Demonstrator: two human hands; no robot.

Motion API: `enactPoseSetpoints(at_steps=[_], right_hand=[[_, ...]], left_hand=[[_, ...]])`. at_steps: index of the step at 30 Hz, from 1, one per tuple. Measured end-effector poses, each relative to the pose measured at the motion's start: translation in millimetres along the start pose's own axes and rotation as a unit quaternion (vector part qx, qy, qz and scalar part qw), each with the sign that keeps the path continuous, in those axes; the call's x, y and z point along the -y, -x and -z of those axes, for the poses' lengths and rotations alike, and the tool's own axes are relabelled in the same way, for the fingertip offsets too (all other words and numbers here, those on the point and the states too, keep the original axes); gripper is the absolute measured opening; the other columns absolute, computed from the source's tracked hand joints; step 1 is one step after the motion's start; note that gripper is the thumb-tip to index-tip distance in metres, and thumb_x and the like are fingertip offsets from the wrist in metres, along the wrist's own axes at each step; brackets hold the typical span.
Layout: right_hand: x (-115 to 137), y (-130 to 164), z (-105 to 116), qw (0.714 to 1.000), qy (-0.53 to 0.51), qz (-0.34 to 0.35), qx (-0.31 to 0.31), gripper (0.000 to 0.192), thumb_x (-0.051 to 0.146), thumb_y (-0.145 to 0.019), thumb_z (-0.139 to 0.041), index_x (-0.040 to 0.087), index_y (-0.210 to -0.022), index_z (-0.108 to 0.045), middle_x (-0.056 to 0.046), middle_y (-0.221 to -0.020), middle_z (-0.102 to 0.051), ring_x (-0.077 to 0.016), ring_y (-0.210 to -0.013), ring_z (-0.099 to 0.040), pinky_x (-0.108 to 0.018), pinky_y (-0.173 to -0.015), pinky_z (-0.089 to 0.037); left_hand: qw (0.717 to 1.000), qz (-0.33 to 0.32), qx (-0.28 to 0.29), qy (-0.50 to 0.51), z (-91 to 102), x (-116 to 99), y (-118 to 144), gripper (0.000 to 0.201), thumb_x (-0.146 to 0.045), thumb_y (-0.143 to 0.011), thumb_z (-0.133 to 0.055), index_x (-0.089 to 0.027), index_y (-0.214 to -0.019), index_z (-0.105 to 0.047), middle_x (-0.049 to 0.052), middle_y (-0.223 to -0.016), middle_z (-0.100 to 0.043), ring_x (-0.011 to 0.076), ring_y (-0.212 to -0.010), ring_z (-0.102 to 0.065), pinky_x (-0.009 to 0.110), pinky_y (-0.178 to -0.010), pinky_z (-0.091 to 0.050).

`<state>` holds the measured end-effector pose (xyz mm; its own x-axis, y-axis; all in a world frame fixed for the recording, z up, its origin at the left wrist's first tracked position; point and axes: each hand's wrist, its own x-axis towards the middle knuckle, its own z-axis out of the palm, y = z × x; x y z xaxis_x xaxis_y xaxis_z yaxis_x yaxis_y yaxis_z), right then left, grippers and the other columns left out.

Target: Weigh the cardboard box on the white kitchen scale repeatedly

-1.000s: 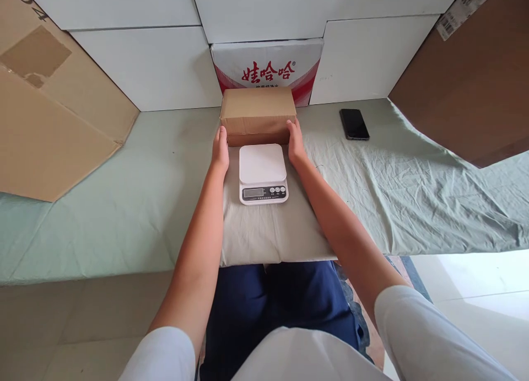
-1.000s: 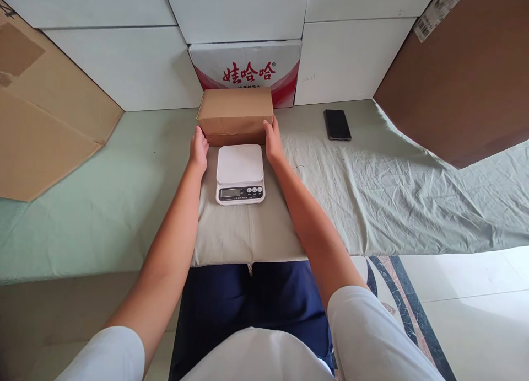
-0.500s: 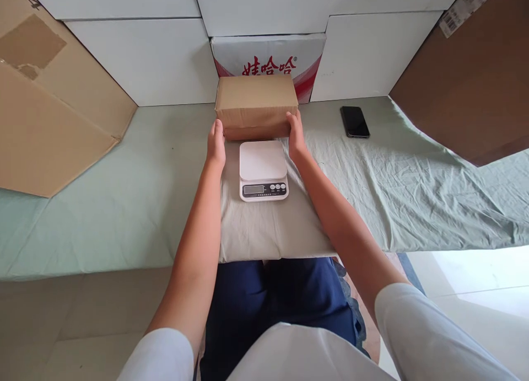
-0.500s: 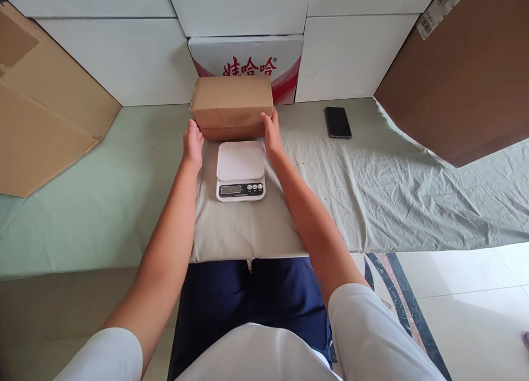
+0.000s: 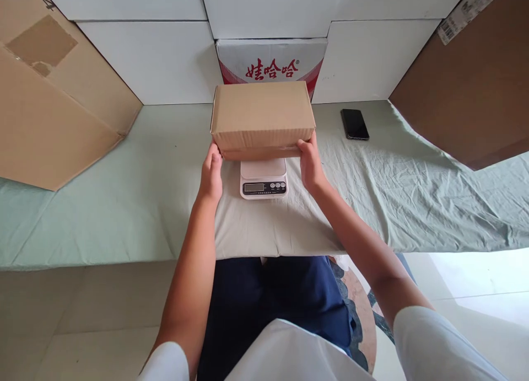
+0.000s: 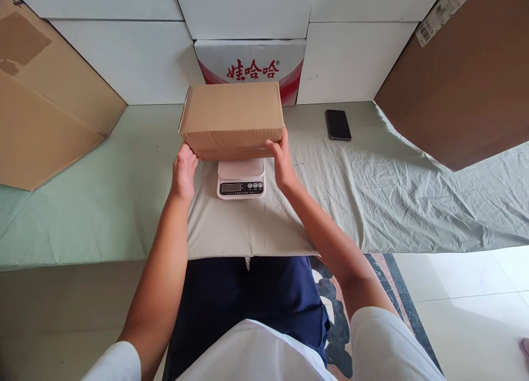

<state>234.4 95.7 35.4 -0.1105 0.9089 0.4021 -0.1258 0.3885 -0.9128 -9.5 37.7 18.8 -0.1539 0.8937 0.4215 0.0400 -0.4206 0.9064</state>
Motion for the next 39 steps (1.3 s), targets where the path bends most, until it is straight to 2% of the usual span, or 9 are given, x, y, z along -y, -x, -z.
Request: enactPoseSetpoints(at_steps=[4, 8, 14, 32, 39], right_hand=[[5.9, 27.8, -0.5, 1.0, -0.007, -0.007, 0.011, 0.058, 0.053, -0.087, -0.051, 0.041, -0.143, -0.045, 0.003, -0.15, -0.054, -0.0272, -0.152, -0.039, -0.054, -0.132, -0.032], [5.7, 37.8, -5.0, 0.999, -0.029, -0.023, 0.011, 0.056, 0.047, -0.086, -0.052, 0.04, -0.141, -0.048, 0.003, -0.149, -0.055, -0.0265, -0.152, -0.039, -0.053, -0.133, -0.031], [2.3, 39.0, -3.7, 0.998, -0.035, -0.057, -0.002, 0.054, 0.047, -0.086, -0.051, 0.039, -0.14, -0.048, 0.003, -0.149, -0.056, -0.0278, -0.146, -0.045, -0.055, -0.13, -0.035], [0.3, 40.8, -3.4, 0.998, -0.021, -0.048, -0.019, 0.053, 0.053, -0.087, -0.049, 0.04, -0.138, -0.048, 0.002, -0.145, -0.058, -0.0287, -0.143, -0.047, -0.054, -0.126, -0.039], [1.6, 40.5, -3.7, 0.998, -0.031, -0.042, -0.025, 0.051, 0.048, -0.087, -0.05, 0.039, -0.137, -0.049, 0.001, -0.146, -0.057, -0.029, -0.145, -0.045, -0.055, -0.128, -0.037]], left_hand=[[1.0, 0.019, -0.014, -0.011, 1.3, -4.6, 32.1, 0.084, -0.087, -0.082, -0.043, -0.03, -0.142, -0.059, 0.01, -0.158, -0.054, 0.0326, -0.156, -0.039, 0.045, -0.128, -0.032], [0.999, 0.028, -0.029, -0.023, 5.2, -3.7, 44.5, 0.084, -0.087, -0.083, -0.042, -0.03, -0.143, -0.059, 0.011, -0.157, -0.054, 0.0335, -0.154, -0.041, 0.048, -0.128, -0.031], [0.999, 0.028, -0.018, -0.034, 5.3, -0.9, 43.7, 0.083, -0.086, -0.084, -0.039, -0.032, -0.144, -0.057, 0.01, -0.156, -0.055, 0.0329, -0.153, -0.043, 0.047, -0.127, -0.034], [0.999, 0.032, -0.006, -0.029, 3.0, -2.8, 41.8, 0.084, -0.086, -0.083, -0.042, -0.033, -0.146, -0.055, 0.007, -0.16, -0.052, 0.0309, -0.155, -0.041, 0.044, -0.127, -0.034], [0.999, 0.046, -0.008, -0.019, 3.6, -2.6, 41.8, 0.082, -0.084, -0.086, -0.039, -0.032, -0.147, -0.055, 0.007, -0.162, -0.05, 0.031, -0.157, -0.036, 0.046, -0.13, -0.029]])
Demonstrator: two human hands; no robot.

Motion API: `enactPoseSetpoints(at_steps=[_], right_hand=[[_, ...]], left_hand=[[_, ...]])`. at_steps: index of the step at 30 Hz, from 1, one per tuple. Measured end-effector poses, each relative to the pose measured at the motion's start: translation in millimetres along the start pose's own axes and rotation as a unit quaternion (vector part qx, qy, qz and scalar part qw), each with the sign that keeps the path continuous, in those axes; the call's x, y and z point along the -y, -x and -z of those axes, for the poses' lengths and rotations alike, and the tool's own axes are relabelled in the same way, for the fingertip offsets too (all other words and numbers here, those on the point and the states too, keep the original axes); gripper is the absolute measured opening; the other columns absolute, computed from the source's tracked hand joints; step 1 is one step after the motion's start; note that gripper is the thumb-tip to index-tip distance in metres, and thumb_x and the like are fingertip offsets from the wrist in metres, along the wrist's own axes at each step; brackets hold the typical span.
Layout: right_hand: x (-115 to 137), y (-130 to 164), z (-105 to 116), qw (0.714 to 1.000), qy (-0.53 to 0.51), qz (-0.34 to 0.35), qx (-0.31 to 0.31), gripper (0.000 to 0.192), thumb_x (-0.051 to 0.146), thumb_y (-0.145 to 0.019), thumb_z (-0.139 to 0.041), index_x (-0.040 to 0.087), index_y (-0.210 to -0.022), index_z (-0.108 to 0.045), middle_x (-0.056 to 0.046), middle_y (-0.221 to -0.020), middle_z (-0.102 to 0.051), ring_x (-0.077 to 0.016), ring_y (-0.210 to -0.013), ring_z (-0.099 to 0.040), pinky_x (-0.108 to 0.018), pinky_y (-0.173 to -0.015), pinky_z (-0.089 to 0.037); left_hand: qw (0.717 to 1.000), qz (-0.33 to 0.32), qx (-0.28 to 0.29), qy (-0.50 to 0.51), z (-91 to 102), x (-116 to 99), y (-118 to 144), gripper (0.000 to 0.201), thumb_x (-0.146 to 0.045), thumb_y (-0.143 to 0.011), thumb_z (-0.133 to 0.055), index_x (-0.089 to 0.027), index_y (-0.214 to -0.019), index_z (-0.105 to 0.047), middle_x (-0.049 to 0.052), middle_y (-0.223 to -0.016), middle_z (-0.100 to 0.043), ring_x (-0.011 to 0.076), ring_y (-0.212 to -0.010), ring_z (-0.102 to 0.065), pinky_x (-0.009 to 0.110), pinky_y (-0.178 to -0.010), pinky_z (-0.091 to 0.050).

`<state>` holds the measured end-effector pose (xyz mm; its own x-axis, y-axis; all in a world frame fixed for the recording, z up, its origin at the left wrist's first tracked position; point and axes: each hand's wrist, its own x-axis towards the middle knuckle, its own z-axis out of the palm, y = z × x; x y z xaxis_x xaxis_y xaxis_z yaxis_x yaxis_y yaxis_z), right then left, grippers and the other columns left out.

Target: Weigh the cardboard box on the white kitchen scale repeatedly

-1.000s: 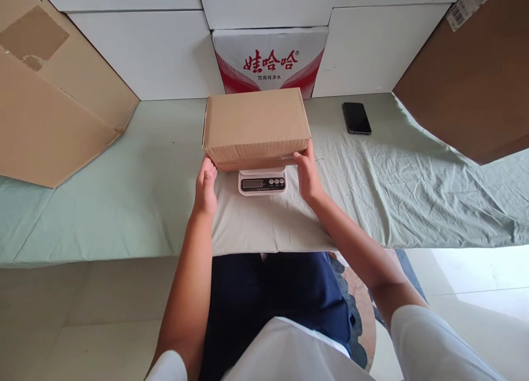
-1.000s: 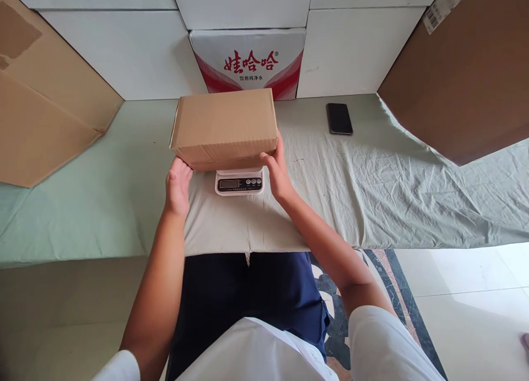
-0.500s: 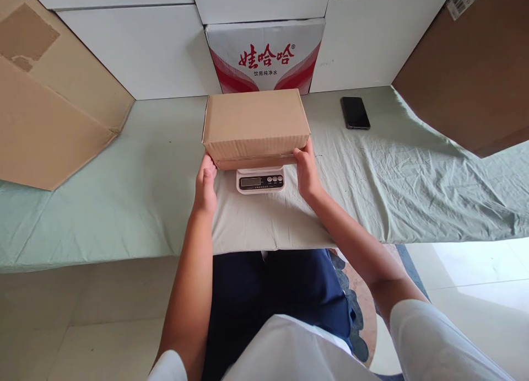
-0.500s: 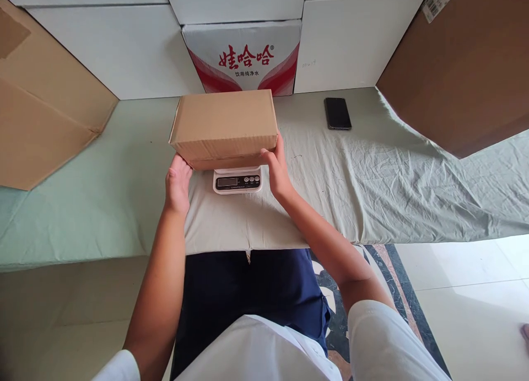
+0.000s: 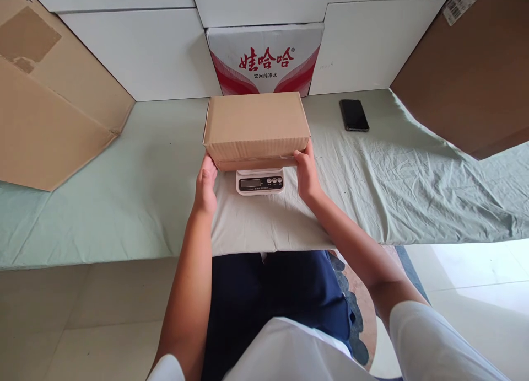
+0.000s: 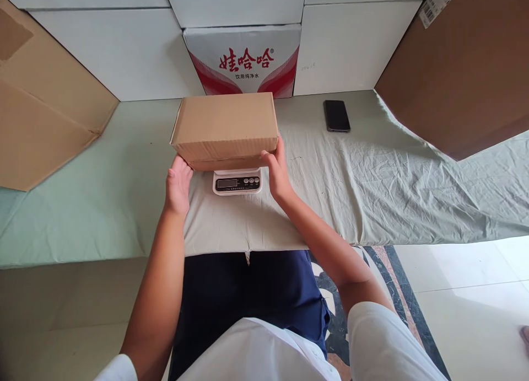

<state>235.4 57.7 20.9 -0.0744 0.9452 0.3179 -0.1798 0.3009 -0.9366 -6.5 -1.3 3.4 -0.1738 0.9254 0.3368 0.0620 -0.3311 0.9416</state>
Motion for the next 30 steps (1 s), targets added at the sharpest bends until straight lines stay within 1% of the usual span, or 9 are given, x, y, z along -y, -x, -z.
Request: enactPoseSetpoints(at_steps=[8, 10, 12, 16, 20, 22, 25, 28, 30], right_hand=[[3.9, 3.1, -2.6, 1.0, -0.014, -0.004, -0.001, 0.053, 0.042, -0.086, -0.05, 0.038, -0.139, -0.049, 0.001, -0.146, -0.057, -0.0291, -0.139, -0.049, -0.055, -0.126, -0.039], [2.4, 2.8, -2.3, 1.0, -0.019, -0.01, -0.002, 0.055, 0.043, -0.086, -0.051, 0.038, -0.141, -0.047, 0.001, -0.147, -0.057, -0.0293, -0.142, -0.048, -0.056, -0.127, -0.037], [0.6, 0.5, 0.9, 0.999, -0.024, -0.021, -0.014, 0.058, 0.048, -0.087, -0.051, 0.04, -0.144, -0.043, 0.003, -0.154, -0.052, -0.0289, -0.151, -0.04, -0.058, -0.131, -0.031], [0.7, -10.6, 18.0, 0.996, -0.04, -0.026, -0.08, 0.066, 0.057, -0.088, -0.049, 0.043, -0.15, -0.033, 0.009, -0.17, -0.029, -0.024, -0.166, -0.015, -0.059, -0.137, -0.012], [0.2, -22.5, 36.6, 0.992, -0.037, -0.018, -0.117, 0.065, 0.061, -0.091, -0.043, 0.044, -0.152, -0.03, 0.009, -0.173, -0.024, -0.0233, -0.167, -0.011, -0.06, -0.137, -0.007], [-3.9, -24.5, 39.7, 0.993, -0.03, -0.019, -0.11, 0.065, 0.062, -0.091, -0.042, 0.045, -0.152, -0.03, 0.009, -0.173, -0.023, -0.0239, -0.167, -0.011, -0.06, -0.137, -0.009], [-12.1, -21.6, 34.6, 0.996, -0.033, -0.032, -0.08, 0.066, 0.063, -0.09, -0.044, 0.043, -0.152, -0.031, 0.008, -0.173, -0.024, -0.0241, -0.167, -0.012, -0.058, -0.137, -0.011], [-15.9, -15.7, 23.4, 0.998, -0.039, -0.038, -0.036, 0.064, 0.061, -0.091, -0.044, 0.041, -0.151, -0.035, 0.008, -0.17, -0.032, -0.024, -0.165, -0.019, -0.058, -0.138, -0.015], [-14.4, -12.9, 16.5, 0.999, -0.037, -0.025, -0.009, 0.06, 0.056, -0.09, -0.045, 0.04, -0.148, -0.041, 0.008, -0.166, -0.04, -0.0249, -0.163, -0.026, -0.057, -0.137, -0.02]], left_hand=[[1.0, -0.001, 0.004, -0.002, -0.8, 0.5, -1.6, 0.085, -0.087, -0.084, -0.037, -0.033, -0.148, -0.053, 0.006, -0.163, -0.048, 0.0312, -0.158, -0.035, 0.046, -0.13, -0.029], [1.0, -0.005, 0.01, -0.005, 0.2, 1.4, -1.5, 0.085, -0.087, -0.085, -0.036, -0.034, -0.15, -0.052, 0.006, -0.165, -0.046, 0.0308, -0.158, -0.034, 0.046, -0.13, -0.028], [1.0, -0.013, 0.01, -0.006, 3.3, 3.6, -2.0, 0.085, -0.085, -0.087, -0.034, -0.034, -0.153, -0.048, 0.005, -0.168, -0.041, 0.0297, -0.159, -0.032, 0.046, -0.131, -0.026], [0.999, -0.039, -0.012, 0.007, 14.5, 10.1, -5.4, 0.084, -0.084, -0.09, -0.027, -0.036, -0.157, -0.041, -0.002, -0.172, -0.031, 0.0249, -0.163, -0.019, 0.044, -0.135, -0.019], [0.999, -0.044, -0.016, 0.017, 23.3, 14.4, -8.3, 0.082, -0.083, -0.091, -0.025, -0.038, -0.157, -0.041, -0.004, -0.173, -0.03, 0.0229, -0.164, -0.014, 0.042, -0.136, -0.017], [0.999, -0.04, -0.02, 0.022, 24.8, 14.9, -8.6, 0.08, -0.081, -0.092, -0.026, -0.037, -0.157, -0.042, -0.004, -0.173, -0.029, 0.0226, -0.164, -0.015, 0.042, -0.136, -0.017], [0.999, -0.031, -0.027, 0.027, 23.6, 14.2, -8.6, 0.079, -0.08, -0.093, -0.024, -0.038, -0.156, -0.042, -0.004, -0.173, -0.029, 0.0224, -0.164, -0.015, 0.042, -0.136, -0.016], [0.999, -0.029, -0.016, 0.026, 18.8, 11.9, -9.1, 0.083, -0.084, -0.09, -0.024, -0.037, -0.156, -0.043, -0.003, -0.173, -0.031, 0.0242, -0.163, -0.019, 0.044, -0.135, -0.018], [0.999, -0.033, -0.013, 0.023, 14.6, 9.9, -9.9, 0.086, -0.086, -0.087, -0.029, -0.036, -0.156, -0.043, 0.0, -0.172, -0.032, 0.0258, -0.162, -0.023, 0.044, -0.135, -0.019]])
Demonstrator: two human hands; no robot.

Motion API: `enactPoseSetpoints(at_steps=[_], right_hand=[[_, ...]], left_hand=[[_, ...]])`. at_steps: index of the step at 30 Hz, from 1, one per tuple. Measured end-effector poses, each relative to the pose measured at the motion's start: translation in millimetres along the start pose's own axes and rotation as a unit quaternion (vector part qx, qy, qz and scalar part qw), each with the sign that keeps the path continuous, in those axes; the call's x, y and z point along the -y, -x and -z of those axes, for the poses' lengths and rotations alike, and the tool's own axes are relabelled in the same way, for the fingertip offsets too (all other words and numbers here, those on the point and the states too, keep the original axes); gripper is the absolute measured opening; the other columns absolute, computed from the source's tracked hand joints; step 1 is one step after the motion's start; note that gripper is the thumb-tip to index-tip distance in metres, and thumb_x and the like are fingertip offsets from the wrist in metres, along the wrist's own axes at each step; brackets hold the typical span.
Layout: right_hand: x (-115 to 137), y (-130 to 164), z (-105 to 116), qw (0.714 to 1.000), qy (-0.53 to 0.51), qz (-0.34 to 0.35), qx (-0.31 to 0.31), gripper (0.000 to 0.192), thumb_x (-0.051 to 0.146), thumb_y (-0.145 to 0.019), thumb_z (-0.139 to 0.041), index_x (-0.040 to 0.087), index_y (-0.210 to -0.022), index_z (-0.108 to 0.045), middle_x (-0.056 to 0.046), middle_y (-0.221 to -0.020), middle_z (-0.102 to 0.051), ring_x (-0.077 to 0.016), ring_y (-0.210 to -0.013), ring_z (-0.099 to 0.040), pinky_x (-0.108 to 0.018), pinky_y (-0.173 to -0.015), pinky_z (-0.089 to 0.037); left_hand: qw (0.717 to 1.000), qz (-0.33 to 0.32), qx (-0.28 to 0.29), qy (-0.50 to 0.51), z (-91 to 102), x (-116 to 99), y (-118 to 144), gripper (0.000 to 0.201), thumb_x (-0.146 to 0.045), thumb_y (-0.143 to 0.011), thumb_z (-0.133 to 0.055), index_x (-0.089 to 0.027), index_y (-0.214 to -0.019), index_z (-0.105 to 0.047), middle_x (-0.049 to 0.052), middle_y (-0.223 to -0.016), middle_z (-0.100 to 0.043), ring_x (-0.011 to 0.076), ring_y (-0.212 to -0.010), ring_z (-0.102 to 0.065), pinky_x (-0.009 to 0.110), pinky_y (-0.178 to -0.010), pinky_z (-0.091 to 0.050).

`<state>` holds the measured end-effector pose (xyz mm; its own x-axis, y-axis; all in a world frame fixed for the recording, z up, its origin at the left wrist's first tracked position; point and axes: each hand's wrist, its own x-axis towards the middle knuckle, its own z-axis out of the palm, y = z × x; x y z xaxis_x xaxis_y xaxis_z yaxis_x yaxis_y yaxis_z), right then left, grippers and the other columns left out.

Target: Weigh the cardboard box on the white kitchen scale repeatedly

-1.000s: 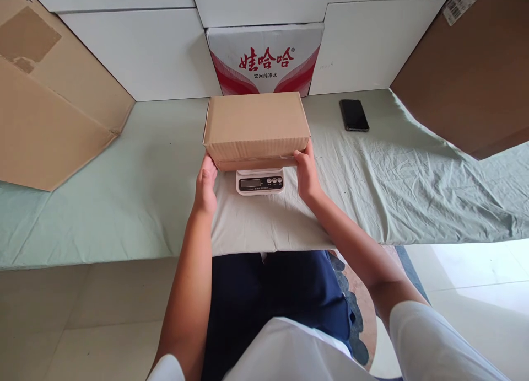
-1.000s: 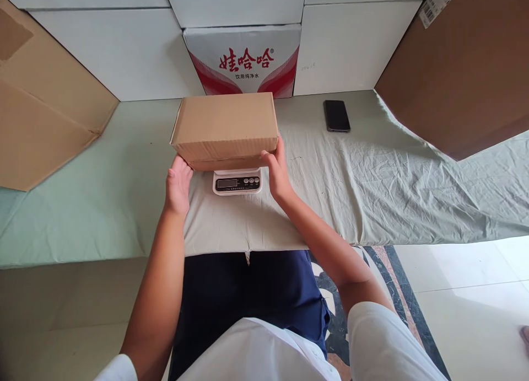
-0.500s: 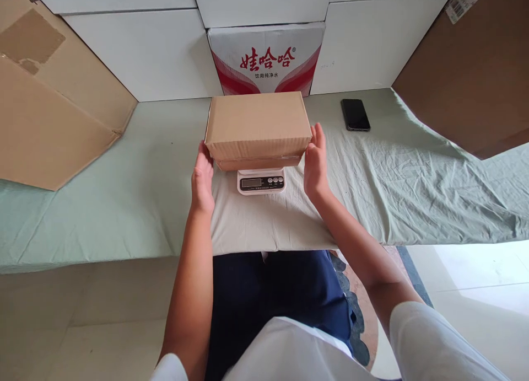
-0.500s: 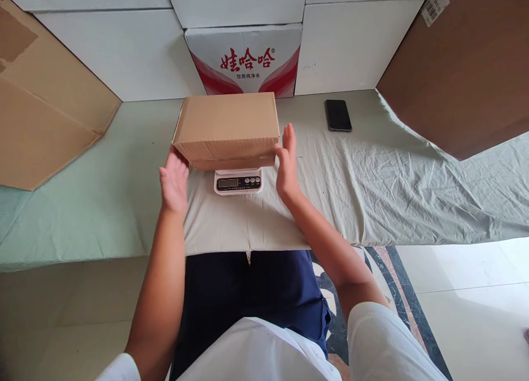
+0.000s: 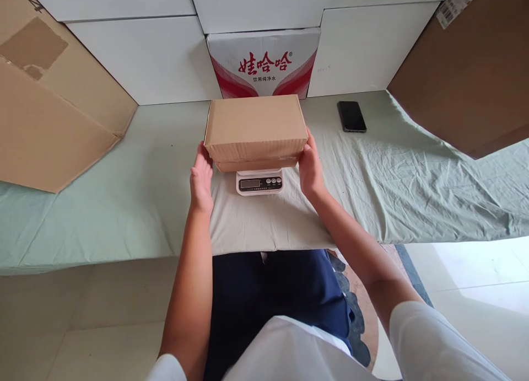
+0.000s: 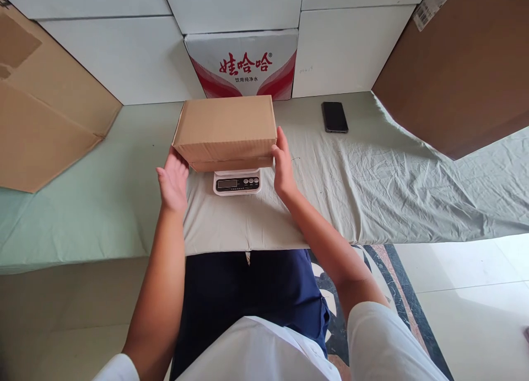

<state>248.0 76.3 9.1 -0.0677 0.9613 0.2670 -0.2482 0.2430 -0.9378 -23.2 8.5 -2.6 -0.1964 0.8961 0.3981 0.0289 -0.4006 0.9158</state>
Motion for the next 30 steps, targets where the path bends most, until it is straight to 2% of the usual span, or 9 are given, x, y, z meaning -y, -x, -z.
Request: enactPoseSetpoints(at_steps=[5, 9, 12, 15, 18, 22, 24, 26, 30], right_hand=[[6.2, 1.7, -8.3, 0.999, 0.004, 0.036, 0.018, 0.053, 0.048, -0.086, -0.046, 0.037, -0.138, -0.053, 0.004, -0.151, -0.058, -0.0277, -0.154, -0.039, -0.055, -0.133, -0.03], [4.2, 2.8, -10.8, 0.999, 0.012, 0.036, 0.017, 0.052, 0.046, -0.085, -0.049, 0.037, -0.136, -0.054, 0.002, -0.143, -0.063, -0.0287, -0.149, -0.044, -0.056, -0.131, -0.031], [2.4, -2.7, -13.0, 0.999, 0.024, 0.042, 0.024, 0.052, 0.049, -0.085, -0.051, 0.037, -0.136, -0.053, 0.001, -0.143, -0.061, -0.0295, -0.149, -0.043, -0.057, -0.129, -0.034], [4.3, -24.8, -15.6, 0.997, 0.028, 0.069, 0.028, 0.056, 0.056, -0.085, -0.051, 0.036, -0.138, -0.051, 0.0, -0.144, -0.06, -0.0294, -0.148, -0.045, -0.055, -0.128, -0.037], [6.1, -63.1, -20.3, 0.992, 0.042, 0.118, 0.029, 0.065, 0.067, -0.084, -0.048, 0.037, -0.141, -0.047, 0.0, -0.145, -0.059, -0.0295, -0.15, -0.042, -0.053, -0.13, -0.035], [-2.8, -111.3, -30.6, 0.988, 0.071, 0.137, 0.015, 0.07, 0.076, -0.084, -0.043, 0.043, -0.145, -0.041, 0.003, -0.15, -0.055, -0.0283, -0.155, -0.036, -0.053, -0.132, -0.03], [-13.3, -125.0, -34.8, 0.99, 0.06, 0.13, 0.005, 0.069, 0.075, -0.084, -0.043, 0.041, -0.144, -0.041, 0.003, -0.149, -0.055, -0.0279, -0.153, -0.038, -0.053, -0.133, -0.03], [-26.0, -132.1, -35.8, 0.993, 0.049, 0.106, -0.015, 0.069, 0.075, -0.082, -0.043, 0.037, -0.14, -0.043, 0.0, -0.147, -0.057, -0.0271, -0.149, -0.042, -0.052, -0.132, -0.032], [-47.7, -136.3, -29.1, 0.996, 0.053, 0.052, -0.043, 0.063, 0.074, -0.078, -0.043, 0.032, -0.125, -0.049, -0.002, -0.143, -0.059, -0.0247, -0.146, -0.046, -0.049, -0.131, -0.036]], left_hand=[[1.0, 0.015, -0.022, 0.0, -11.0, -1.0, -3.0, 0.087, -0.087, -0.084, -0.037, -0.034, -0.151, -0.05, 0.005, -0.169, -0.04, 0.0288, -0.16, -0.03, 0.045, -0.131, -0.027], [0.999, 0.026, -0.025, -0.001, -16.7, 0.5, -5.8, 0.086, -0.088, -0.084, -0.036, -0.03, -0.143, -0.059, 0.011, -0.158, -0.054, 0.0308, -0.152, -0.044, 0.047, -0.125, -0.037], [0.999, 0.03, -0.031, 0.004, -16.4, -2.2, -12.9, 0.085, -0.088, -0.082, -0.04, -0.029, -0.139, -0.062, 0.012, -0.154, -0.057, 0.0321, -0.151, -0.047, 0.048, -0.124, -0.038], [0.999, 0.012, -0.022, 0.019, -14.2, -6.8, -35.1, 0.082, -0.088, -0.08, -0.046, -0.029, -0.134, -0.064, 0.011, -0.152, -0.058, 0.0322, -0.151, -0.046, 0.048, -0.124, -0.037], [0.999, -0.004, -0.013, 0.042, -12.2, -4.8, -77.1, 0.079, -0.088, -0.079, -0.047, -0.03, -0.129, -0.067, 0.009, -0.15, -0.061, 0.0303, -0.149, -0.049, 0.047, -0.126, -0.036], [0.997, 0.027, -0.027, 0.062, -11.7, 19.1, -139.8, 0.086, -0.093, -0.075, -0.046, -0.027, -0.125, -0.068, 0.011, -0.153, -0.058, 0.0298, -0.151, -0.046, 0.045, -0.127, -0.034], [0.996, 0.047, -0.042, 0.062, -14.2, 37.8, -158.4, 0.089, -0.094, -0.074, -0.044, -0.026, -0.127, -0.066, 0.012, -0.155, -0.056, 0.0301, -0.155, -0.041, 0.046, -0.128, -0.031], [0.994, 0.068, -0.06, 0.065, -18.7, 56.7, -164.5, 0.094, -0.096, -0.072, -0.043, -0.025, -0.13, -0.065, 0.013, -0.157, -0.054, 0.0309, -0.156, -0.038, 0.048, -0.129, -0.029], [0.991, 0.094, -0.076, 0.063, -27.9, 83.6, -157.4, 0.104, -0.1, -0.066, -0.043, -0.023, -0.132, -0.063, 0.015, -0.157, -0.053, 0.0335, -0.158, -0.034, 0.05, -0.13, -0.027]])
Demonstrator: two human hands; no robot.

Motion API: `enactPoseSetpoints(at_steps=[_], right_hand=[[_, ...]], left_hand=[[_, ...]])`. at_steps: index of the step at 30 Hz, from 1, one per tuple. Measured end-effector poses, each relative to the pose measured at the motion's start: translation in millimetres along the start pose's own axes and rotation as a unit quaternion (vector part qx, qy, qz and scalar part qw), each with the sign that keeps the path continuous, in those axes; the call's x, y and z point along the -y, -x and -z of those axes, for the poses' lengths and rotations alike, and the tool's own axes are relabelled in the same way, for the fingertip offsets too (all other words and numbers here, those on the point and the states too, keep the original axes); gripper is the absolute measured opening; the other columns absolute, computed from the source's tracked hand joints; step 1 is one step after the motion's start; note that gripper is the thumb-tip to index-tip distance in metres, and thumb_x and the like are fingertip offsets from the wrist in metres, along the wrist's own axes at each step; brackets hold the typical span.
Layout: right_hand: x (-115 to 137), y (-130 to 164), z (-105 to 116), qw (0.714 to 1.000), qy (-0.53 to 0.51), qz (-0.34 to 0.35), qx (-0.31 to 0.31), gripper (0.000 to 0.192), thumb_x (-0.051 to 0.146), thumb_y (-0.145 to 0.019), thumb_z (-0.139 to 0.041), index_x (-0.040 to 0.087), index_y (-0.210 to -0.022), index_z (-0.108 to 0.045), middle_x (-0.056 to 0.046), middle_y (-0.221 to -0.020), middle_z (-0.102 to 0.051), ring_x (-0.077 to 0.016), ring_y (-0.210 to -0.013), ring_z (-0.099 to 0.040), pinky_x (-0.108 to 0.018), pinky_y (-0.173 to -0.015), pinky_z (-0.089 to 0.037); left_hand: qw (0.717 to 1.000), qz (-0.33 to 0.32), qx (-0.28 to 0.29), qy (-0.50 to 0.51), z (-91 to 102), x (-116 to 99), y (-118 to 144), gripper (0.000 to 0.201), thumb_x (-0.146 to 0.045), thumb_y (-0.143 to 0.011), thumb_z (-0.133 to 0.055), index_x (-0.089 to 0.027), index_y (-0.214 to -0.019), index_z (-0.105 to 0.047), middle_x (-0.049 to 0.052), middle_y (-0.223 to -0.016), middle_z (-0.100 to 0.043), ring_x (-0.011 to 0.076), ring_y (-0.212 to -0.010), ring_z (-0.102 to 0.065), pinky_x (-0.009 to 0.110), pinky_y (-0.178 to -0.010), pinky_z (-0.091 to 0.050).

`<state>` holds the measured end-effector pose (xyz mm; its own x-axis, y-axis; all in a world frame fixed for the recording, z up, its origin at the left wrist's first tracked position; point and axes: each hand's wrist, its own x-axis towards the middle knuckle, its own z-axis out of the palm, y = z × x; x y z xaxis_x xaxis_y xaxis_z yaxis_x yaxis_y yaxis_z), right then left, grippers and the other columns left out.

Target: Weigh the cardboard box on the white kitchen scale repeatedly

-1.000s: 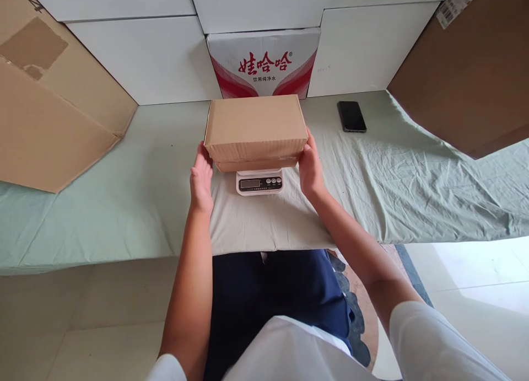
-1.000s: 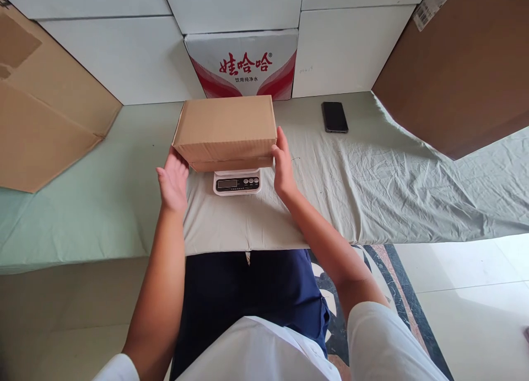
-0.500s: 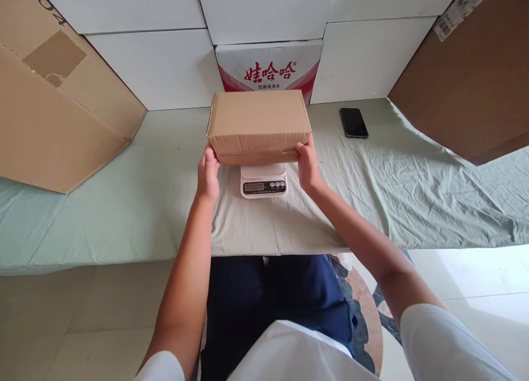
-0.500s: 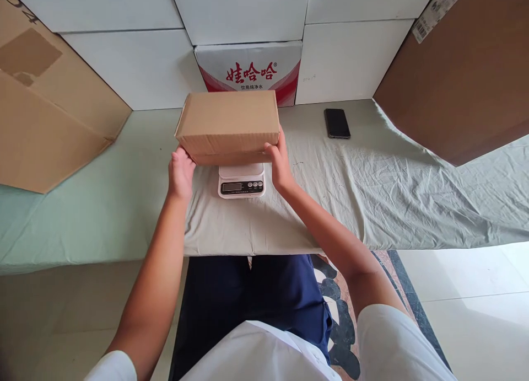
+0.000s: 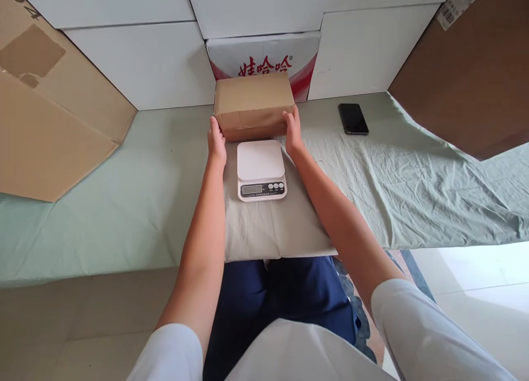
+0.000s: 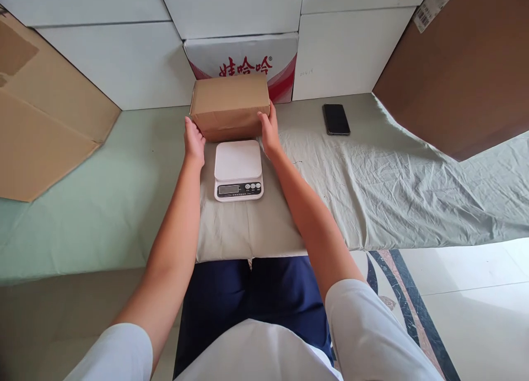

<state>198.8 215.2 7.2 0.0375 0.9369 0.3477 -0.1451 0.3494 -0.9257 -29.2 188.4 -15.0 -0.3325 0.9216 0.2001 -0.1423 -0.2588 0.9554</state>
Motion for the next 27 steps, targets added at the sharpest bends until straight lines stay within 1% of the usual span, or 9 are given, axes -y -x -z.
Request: enactPoseSetpoints(at_steps=[4, 8, 13, 15, 17, 19, 21, 23, 27], right_hand=[[-10.1, -0.4, 5.8, 1.0, -0.007, -0.014, -0.006, 0.06, 0.076, -0.076, -0.046, 0.031, -0.115, -0.051, -0.003, -0.142, -0.06, -0.0253, -0.143, -0.05, -0.049, -0.131, -0.037], [-14.7, 0.8, 6.6, 1.0, -0.018, -0.022, -0.014, 0.055, 0.07, -0.075, -0.051, 0.03, -0.112, -0.051, -0.004, -0.141, -0.06, -0.0271, -0.141, -0.05, -0.052, -0.131, -0.035], [-22.1, -1.0, 9.1, 1.0, 0.0, -0.025, -0.016, 0.06, 0.068, -0.076, -0.05, 0.03, -0.121, -0.05, -0.005, -0.145, -0.057, -0.027, -0.144, -0.047, -0.053, -0.131, -0.031], [-23.8, -6.5, 14.2, 0.999, 0.002, -0.025, -0.025, 0.068, 0.071, -0.075, -0.047, 0.029, -0.129, -0.047, -0.006, -0.152, -0.051, -0.0264, -0.151, -0.041, -0.052, -0.133, -0.028], [-24.5, -14.0, 22.3, 0.999, 0.0, -0.03, -0.044, 0.077, 0.076, -0.075, -0.044, 0.029, -0.137, -0.042, -0.006, -0.161, -0.041, -0.0262, -0.16, -0.028, -0.053, -0.134, -0.024], [-24.6, -21.0, 31.3, 0.998, -0.003, -0.034, -0.053, 0.082, 0.08, -0.075, -0.041, 0.031, -0.142, -0.039, -0.004, -0.166, -0.033, -0.0258, -0.165, -0.016, -0.056, -0.134, -0.021], [-24.9, -24.5, 38.0, 0.998, -0.005, -0.038, -0.047, 0.082, 0.081, -0.076, -0.039, 0.033, -0.143, -0.04, -0.003, -0.167, -0.032, -0.0248, -0.166, -0.014, -0.058, -0.134, -0.02], [-25.7, -23.3, 39.6, 0.998, -0.001, -0.045, -0.036, 0.08, 0.08, -0.078, -0.04, 0.033, -0.142, -0.042, -0.002, -0.165, -0.037, -0.023, -0.165, -0.019, -0.058, -0.133, -0.021], [-26.7, -10.3, 29.4, 0.999, 0.023, -0.035, 0.034, 0.068, 0.077, -0.079, -0.043, 0.035, -0.131, -0.052, 0.001, -0.154, -0.053, -0.0208, -0.157, -0.035, -0.052, -0.133, -0.029]], left_hand=[[1.0, -0.008, 0.014, 0.0, -0.8, 8.5, 2.3, 0.095, -0.098, -0.07, -0.041, -0.024, -0.123, -0.068, 0.014, -0.154, -0.057, 0.033, -0.16, -0.03, 0.051, -0.132, -0.022], [1.0, -0.01, 0.003, -0.002, -2.7, 10.0, 2.2, 0.093, -0.098, -0.071, -0.04, -0.023, -0.118, -0.07, 0.013, -0.154, -0.057, 0.0342, -0.159, -0.031, 0.052, -0.132, -0.023], [1.0, -0.002, 0.001, -0.004, -2.2, 11.3, 1.9, 0.101, -0.099, -0.069, -0.04, -0.023, -0.131, -0.065, 0.013, -0.162, -0.048, 0.0342, -0.159, -0.031, 0.051, -0.132, -0.022], [1.0, 0.0, 0.005, -0.002, 5.6, 6.6, -0.5, 0.105, -0.099, -0.07, -0.038, -0.026, -0.143, -0.057, 0.01, -0.169, -0.038, 0.0311, -0.162, -0.024, 0.049, -0.134, -0.018], [1.0, -0.004, -0.005, -0.005, 18.2, -0.8, -4.1, 0.104, -0.098, -0.075, -0.029, -0.029, -0.15, -0.049, 0.005, -0.174, -0.026, 0.0273, -0.164, -0.016, 0.047, -0.135, -0.014], [1.0, -0.011, -0.019, -0.008, 31.4, -8.0, -7.9, 0.1, -0.092, -0.083, -0.011, -0.031, -0.152, -0.047, -0.002, -0.175, -0.023, 0.0247, -0.164, -0.009, 0.046, -0.135, -0.011], [1.0, -0.014, -0.015, -0.017, 39.9, -11.9, -10.2, 0.097, -0.089, -0.085, -0.004, -0.034, -0.151, -0.05, -0.007, -0.174, -0.024, 0.0235, -0.164, -0.005, 0.044, -0.135, -0.01], [0.999, -0.015, 0.0, -0.03, 40.3, -11.3, -10.1, 0.098, -0.094, -0.081, -0.014, -0.034, -0.149, -0.051, -0.004, -0.174, -0.025, 0.0248, -0.164, -0.006, 0.044, -0.136, -0.01], [0.999, -0.008, 0.023, -0.034, 22.1, -1.8, -2.9, 0.116, -0.102, -0.063, -0.038, -0.025, -0.149, -0.05, 0.011, -0.173, -0.029, 0.0306, -0.163, -0.019, 0.05, -0.135, -0.015]])
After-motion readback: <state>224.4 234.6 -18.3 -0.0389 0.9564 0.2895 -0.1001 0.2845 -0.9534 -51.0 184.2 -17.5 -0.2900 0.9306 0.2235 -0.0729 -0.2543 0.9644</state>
